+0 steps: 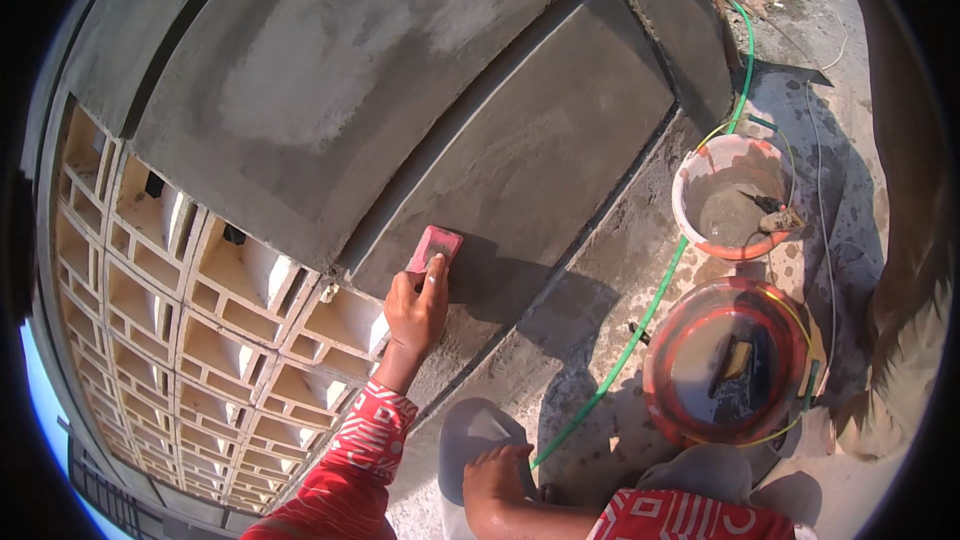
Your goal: The person uses a pink sponge to smooth and finish a wet concrete surface on a wall. They repeatedly rub the sponge against the wall to create a uniform texture. Another person is visible nearby, also working on the wall with a brush.
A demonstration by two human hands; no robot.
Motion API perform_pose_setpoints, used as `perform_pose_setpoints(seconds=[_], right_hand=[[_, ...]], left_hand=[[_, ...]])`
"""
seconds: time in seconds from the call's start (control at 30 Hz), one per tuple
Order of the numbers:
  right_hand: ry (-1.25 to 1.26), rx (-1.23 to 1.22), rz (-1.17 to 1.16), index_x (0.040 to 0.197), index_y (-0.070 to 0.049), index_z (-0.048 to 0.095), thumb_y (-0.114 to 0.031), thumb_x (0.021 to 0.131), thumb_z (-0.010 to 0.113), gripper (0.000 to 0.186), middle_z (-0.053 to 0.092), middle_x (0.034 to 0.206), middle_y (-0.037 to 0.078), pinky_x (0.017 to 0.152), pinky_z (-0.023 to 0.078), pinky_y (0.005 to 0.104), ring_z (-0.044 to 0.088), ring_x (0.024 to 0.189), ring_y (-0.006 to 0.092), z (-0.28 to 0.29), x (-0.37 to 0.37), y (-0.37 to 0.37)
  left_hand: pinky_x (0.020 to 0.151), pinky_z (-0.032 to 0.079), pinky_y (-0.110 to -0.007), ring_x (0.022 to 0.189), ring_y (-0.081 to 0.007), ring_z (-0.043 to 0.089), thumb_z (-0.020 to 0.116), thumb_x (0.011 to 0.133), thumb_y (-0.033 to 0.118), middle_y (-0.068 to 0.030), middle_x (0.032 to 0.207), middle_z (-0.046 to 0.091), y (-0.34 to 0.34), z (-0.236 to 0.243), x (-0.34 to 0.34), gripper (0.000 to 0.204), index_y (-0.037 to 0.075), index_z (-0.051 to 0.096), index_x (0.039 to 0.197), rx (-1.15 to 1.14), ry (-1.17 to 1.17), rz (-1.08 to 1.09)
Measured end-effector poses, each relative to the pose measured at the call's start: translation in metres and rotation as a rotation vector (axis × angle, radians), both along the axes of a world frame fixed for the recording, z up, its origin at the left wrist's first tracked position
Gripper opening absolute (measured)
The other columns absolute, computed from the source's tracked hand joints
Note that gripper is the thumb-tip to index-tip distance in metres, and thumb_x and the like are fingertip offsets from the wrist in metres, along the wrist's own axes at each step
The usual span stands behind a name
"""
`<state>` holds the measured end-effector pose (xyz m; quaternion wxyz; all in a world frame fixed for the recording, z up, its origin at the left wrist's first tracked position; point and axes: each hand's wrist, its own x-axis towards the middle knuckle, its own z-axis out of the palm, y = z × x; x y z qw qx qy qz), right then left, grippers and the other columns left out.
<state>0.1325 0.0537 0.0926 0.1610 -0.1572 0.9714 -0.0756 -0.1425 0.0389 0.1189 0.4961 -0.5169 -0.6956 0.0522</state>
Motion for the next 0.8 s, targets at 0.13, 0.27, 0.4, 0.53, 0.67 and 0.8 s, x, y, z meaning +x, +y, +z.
perform_pose_setpoints(seconds=[0.13, 0.27, 0.4, 0.53, 0.67, 0.8], right_hand=[[0.091, -0.024, -0.103, 0.137, -0.002, 0.055, -0.023, 0.096, 0.055, 0.046, 0.066, 0.122, 0.021, 0.096, 0.046, 0.0646, 0.063, 0.114, 0.0395, 0.023, 0.019, 0.013], [0.101, 0.038, -0.122, 0.129, 0.002, 0.06, -0.022, 0.096, 0.054, 0.042, 0.067, 0.119, 0.023, 0.095, 0.047, 0.0643, 0.064, 0.11, 0.0414, 0.037, 0.013, 0.003], [0.035, 0.162, -0.24, 0.13, 0.003, 0.059, -0.02, 0.098, 0.047, 0.041, 0.066, 0.115, 0.025, 0.091, 0.049, 0.0639, 0.064, 0.105, 0.0439, 0.027, 0.023, 0.01], [0.17, 0.336, -0.246, 0.136, 0.002, 0.053, -0.022, 0.098, 0.046, 0.046, 0.066, 0.11, 0.027, 0.087, 0.05, 0.0641, 0.065, 0.1, 0.0452, 0.026, 0.024, 0.008], [0.217, 0.209, -0.263, 0.136, -0.001, 0.053, -0.021, 0.099, 0.045, 0.043, 0.065, 0.112, 0.029, 0.087, 0.048, 0.067, 0.064, 0.101, 0.0469, 0.012, 0.029, 0.007], [0.115, 0.2, -0.371, 0.136, -0.002, 0.053, -0.018, 0.099, 0.044, 0.041, 0.063, 0.113, 0.028, 0.086, 0.046, 0.0703, 0.062, 0.103, 0.0468, -0.003, 0.036, 0.017]], left_hand=[[0.05, 0.047, -0.035, 0.061, -0.0201, 0.055, 0.08, 0.083, 0.013, -0.0061, 0.076, 0.053, 0.099, 0.08, -0.003, 0.033, 0.014, 0.073, 0.115, 0.239, 0.06, -0.061], [0.052, 0.049, -0.031, 0.065, -0.0185, 0.057, 0.072, 0.085, 0.009, -0.0036, 0.078, 0.051, 0.081, 0.027, -0.011, 0.034, 0.012, 0.072, 0.12, -0.011, 0.065, -0.057], [0.047, 0.049, -0.032, 0.056, -0.0163, 0.055, 0.082, 0.081, 0.014, -0.0029, 0.071, 0.048, 0.044, 0.029, -0.002, 0.037, 0.018, 0.074, 0.117, 0.107, 0.043, 0.018], [0.05, 0.049, -0.035, 0.062, -0.0205, 0.056, 0.079, 0.084, 0.015, -0.0072, 0.077, 0.051, 0.117, 0.067, -0.011, 0.032, 0.014, 0.072, 0.116, 0.205, 0.104, -0.041], [0.051, 0.05, -0.035, 0.062, -0.0206, 0.057, 0.079, 0.084, 0.013, -0.0065, 0.076, 0.051, 0.118, 0.027, -0.006, 0.03, 0.013, 0.073, 0.113, 0.11, 0.056, -0.054], [0.05, 0.05, -0.032, 0.058, -0.0187, 0.057, 0.082, 0.081, 0.011, -0.0043, 0.072, 0.051, 0.082, 0.035, -0.012, 0.027, 0.014, 0.077, 0.107, 0.242, 0.05, -0.016]])
